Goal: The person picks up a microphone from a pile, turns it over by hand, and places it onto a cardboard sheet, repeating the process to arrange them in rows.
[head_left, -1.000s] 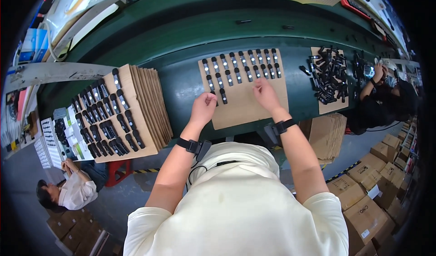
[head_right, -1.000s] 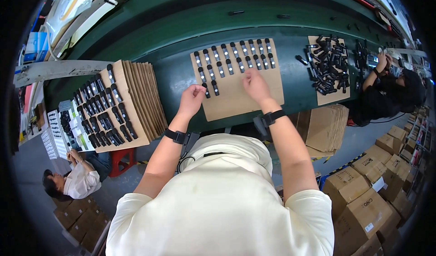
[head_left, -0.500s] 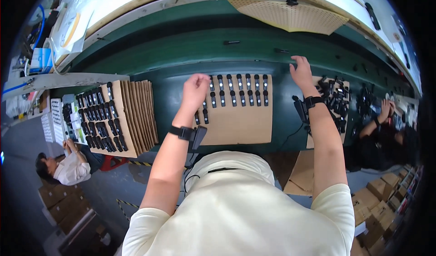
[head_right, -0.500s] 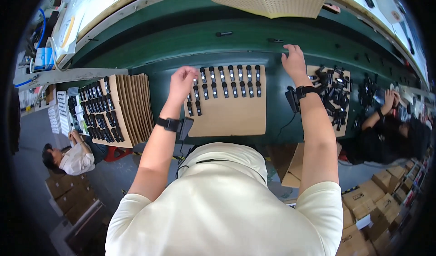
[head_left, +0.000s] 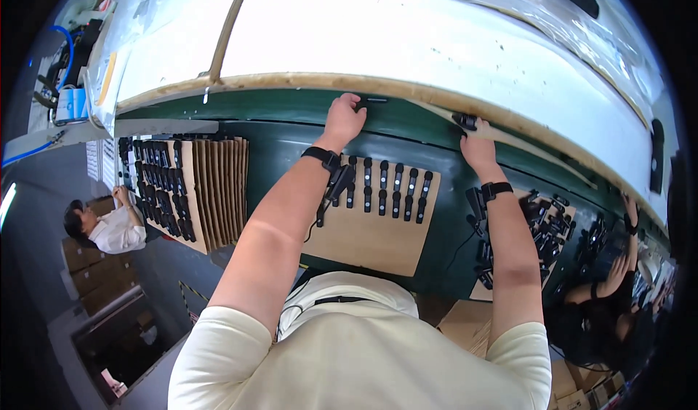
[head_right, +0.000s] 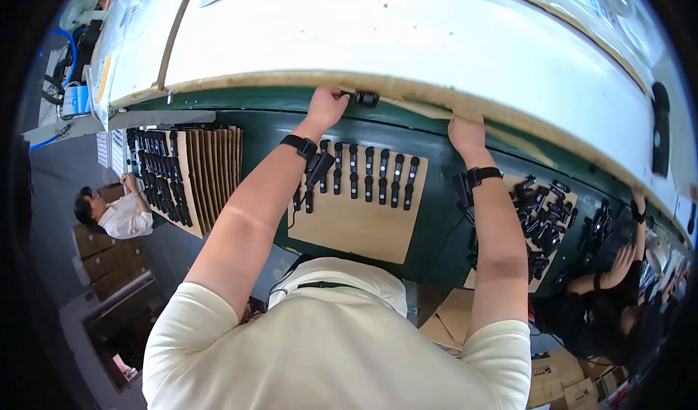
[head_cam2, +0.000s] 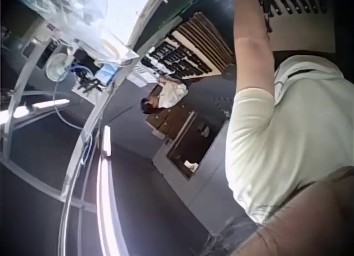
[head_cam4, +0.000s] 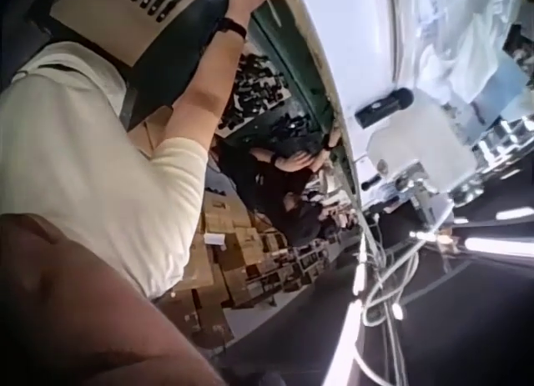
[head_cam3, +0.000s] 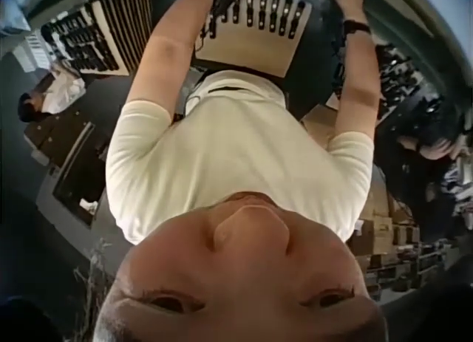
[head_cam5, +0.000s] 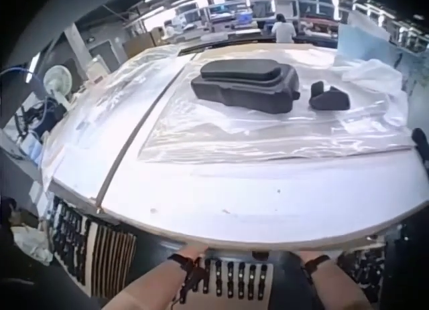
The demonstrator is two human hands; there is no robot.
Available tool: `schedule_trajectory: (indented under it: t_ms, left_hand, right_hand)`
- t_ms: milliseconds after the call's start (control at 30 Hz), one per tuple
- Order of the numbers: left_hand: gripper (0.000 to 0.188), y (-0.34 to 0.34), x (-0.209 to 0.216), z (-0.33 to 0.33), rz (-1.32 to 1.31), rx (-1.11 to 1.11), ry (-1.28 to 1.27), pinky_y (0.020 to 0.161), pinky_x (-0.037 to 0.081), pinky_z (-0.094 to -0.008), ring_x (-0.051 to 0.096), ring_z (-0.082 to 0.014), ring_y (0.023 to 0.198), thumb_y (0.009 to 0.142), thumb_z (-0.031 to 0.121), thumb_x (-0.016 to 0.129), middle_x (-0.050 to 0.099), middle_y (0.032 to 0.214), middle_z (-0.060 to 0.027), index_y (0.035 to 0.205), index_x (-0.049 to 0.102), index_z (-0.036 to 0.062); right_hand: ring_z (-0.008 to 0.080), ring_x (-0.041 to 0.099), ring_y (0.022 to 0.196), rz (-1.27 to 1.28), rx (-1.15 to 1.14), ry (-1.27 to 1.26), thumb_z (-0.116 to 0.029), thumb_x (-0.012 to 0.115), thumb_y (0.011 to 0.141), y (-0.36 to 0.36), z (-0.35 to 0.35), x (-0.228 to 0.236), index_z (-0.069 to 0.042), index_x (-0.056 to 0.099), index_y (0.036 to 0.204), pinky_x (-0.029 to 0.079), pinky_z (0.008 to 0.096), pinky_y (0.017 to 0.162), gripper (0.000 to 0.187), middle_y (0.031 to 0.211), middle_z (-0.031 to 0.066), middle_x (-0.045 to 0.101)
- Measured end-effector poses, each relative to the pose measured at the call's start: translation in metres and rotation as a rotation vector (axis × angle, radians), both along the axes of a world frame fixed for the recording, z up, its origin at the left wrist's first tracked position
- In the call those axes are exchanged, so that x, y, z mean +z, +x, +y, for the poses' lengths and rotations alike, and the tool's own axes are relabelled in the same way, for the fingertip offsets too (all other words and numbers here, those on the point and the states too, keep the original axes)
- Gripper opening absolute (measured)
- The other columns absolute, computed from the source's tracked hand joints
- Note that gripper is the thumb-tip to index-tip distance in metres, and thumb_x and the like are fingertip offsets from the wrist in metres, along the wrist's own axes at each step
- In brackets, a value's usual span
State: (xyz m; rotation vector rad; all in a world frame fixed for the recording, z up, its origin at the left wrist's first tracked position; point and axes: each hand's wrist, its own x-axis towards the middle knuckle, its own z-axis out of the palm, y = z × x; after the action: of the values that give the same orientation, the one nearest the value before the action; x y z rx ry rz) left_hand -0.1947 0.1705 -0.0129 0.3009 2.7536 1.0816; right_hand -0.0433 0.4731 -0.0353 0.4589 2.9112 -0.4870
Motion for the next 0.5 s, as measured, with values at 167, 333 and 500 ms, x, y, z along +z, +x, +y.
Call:
schedule_trajectory:
  t_ms: [167,333,500]
  left_hand:
    - [0.018,-0.014,-0.064,0.029,0.506,-0.327,-0.013,0.079,0.053,-0.0418,0.067,-0.0327,0.087,0.085,0.01,0.064,0.069,0.092,-0.018,0.1,0.065,0.0006]
    - [0.019,-0.016,-0.068,0.009,0.487,-0.285,-0.091,0.079,0.053,-0.0404,0.066,-0.0317,0.086,0.084,0.009,0.065,0.068,0.09,-0.0173,0.102,0.064,0.0007]
    - [0.021,-0.005,-0.068,0.005,0.452,-0.315,-0.125,0.079,0.053,-0.039,0.066,-0.0306,0.085,0.084,0.008,0.066,0.067,0.088,-0.0165,0.104,0.063,0.0007]
  right_hand:
    - [0.0343,0.053,0.118,0.028,-0.035,-1.025,-0.012,0.063,0.085,0.066,0.101,-0.106,-0.002,0.056,0.125,0.043,0.0466,0.1,0.042,0.123,0.0166,0.06]
    - [0.0313,0.056,0.114,0.213,0.029,-0.342,-0.009,0.06,0.088,0.093,0.049,-0.102,-0.003,0.054,0.127,0.046,0.045,0.098,0.04,0.121,0.0149,0.061]
    - [0.025,0.06,0.105,0.275,-0.42,-1.066,-0.003,0.057,0.092,0.1,-0.026,-0.006,-0.006,0.051,0.13,0.05,0.0393,0.089,0.039,0.117,0.012,0.061]
